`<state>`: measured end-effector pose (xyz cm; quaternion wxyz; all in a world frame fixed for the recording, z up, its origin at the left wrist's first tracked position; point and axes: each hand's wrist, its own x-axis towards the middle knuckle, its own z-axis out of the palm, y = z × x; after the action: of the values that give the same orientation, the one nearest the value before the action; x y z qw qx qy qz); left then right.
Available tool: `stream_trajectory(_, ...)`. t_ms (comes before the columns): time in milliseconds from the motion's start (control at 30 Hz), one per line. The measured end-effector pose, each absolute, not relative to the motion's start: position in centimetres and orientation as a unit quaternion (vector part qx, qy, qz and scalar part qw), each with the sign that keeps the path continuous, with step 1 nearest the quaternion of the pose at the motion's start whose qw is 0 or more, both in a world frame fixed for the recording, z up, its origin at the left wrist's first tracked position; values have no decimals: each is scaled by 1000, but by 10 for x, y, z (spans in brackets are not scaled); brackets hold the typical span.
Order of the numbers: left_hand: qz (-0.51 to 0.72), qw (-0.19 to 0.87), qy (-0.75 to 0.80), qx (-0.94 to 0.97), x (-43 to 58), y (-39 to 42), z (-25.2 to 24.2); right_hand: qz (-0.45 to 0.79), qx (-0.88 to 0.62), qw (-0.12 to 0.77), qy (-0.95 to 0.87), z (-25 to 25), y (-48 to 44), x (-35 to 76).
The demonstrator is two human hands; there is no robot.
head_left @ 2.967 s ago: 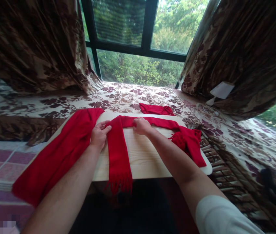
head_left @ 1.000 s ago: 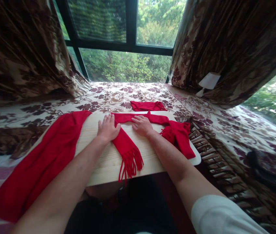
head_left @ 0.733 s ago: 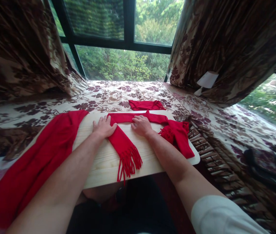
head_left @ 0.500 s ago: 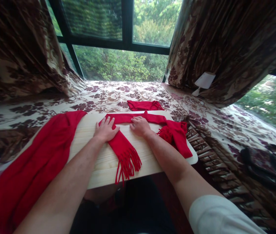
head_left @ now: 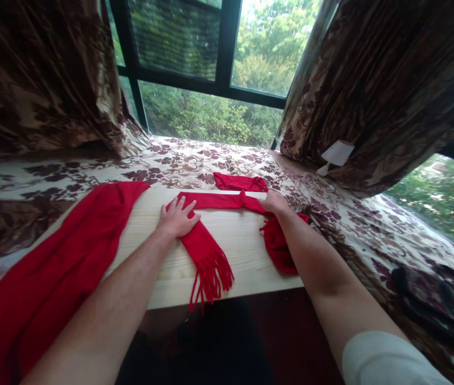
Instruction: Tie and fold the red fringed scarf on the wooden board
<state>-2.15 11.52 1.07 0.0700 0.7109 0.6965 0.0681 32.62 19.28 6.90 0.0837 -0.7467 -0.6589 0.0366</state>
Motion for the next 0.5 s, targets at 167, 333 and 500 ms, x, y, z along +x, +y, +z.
stream_trajectory(167,77,72,696,710,-22,116,8,80,-744,9,-663,63,195,357)
stream_trajectory(333,79,74,698,708,-21,115,9,128,-764,49,-630,61,200,362)
stream_trajectory(500,81,71,697,709,-21,115,9,142,-782,190,-576,74,206,368)
